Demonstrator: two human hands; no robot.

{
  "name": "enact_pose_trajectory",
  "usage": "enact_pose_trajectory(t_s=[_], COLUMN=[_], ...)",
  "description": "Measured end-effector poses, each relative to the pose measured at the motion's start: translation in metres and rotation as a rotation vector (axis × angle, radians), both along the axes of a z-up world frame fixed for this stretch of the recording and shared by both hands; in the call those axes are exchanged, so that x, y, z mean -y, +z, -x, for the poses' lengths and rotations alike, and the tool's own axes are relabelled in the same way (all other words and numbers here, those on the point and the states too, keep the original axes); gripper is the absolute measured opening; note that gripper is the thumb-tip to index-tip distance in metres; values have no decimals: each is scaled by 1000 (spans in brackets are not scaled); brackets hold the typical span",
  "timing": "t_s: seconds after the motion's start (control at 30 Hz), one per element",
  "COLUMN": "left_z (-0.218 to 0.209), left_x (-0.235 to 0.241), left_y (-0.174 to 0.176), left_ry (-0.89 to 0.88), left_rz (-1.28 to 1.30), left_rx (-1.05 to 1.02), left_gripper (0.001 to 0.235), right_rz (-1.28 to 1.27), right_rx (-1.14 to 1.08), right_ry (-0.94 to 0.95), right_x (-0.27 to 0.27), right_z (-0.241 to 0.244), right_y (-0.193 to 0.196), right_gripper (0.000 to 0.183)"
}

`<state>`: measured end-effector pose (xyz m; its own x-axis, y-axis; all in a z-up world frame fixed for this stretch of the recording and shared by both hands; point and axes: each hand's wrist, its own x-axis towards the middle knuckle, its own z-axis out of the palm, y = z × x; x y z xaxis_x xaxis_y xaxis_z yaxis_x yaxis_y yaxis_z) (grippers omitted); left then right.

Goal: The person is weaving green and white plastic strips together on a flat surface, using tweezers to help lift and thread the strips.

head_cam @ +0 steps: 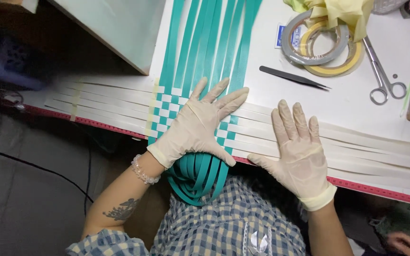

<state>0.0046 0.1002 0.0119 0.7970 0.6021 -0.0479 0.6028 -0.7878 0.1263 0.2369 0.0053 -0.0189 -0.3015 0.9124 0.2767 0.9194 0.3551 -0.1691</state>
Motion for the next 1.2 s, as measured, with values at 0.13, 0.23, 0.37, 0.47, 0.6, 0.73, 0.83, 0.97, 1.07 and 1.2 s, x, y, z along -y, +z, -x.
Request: enact_pose_trajectory(t_s=[0.13, 0.23, 0.37, 0.47, 0.6, 0.73, 0.83, 0.97, 1.07, 1.2], left_z=[2, 2, -9, -16, -25, -24, -27, -27, -22, -20], left_x=[1, -1, -10, -24, -52, -77, -78, -83, -87, -90], left_y=[-1, 1, 24, 34, 20, -5, -7, -18, -26, -28], left_ry=[20, 5, 90, 123, 148, 131, 150, 60, 16, 23], left_rz=[29, 52, 234, 246, 190, 105, 76, 34, 100, 72], left_rx=[61, 55, 113, 219, 129, 119, 105, 129, 218, 229], left_gripper=[132, 125, 106, 78, 78, 71, 76, 67, 63, 60], right_rz=[-24, -56, -41, -53, -47, -75, -68, -38, -34, -43], right_rx=[27, 42, 39, 54, 68, 57, 62, 53, 57, 41], right_ry=[-9, -17, -26, -50, -61, -42, -37, -37, -40, -34], right_x=[-1, 0, 2, 1, 3, 1, 0, 0, -1, -1], right_z=[0, 1, 0, 1, 1, 1, 2, 2, 2, 2], right_y=[-2, 0, -2, -4, -3, -1, 0, 1, 1, 2], right_gripper=[100, 99, 98, 99, 98, 98, 99, 98, 98, 98])
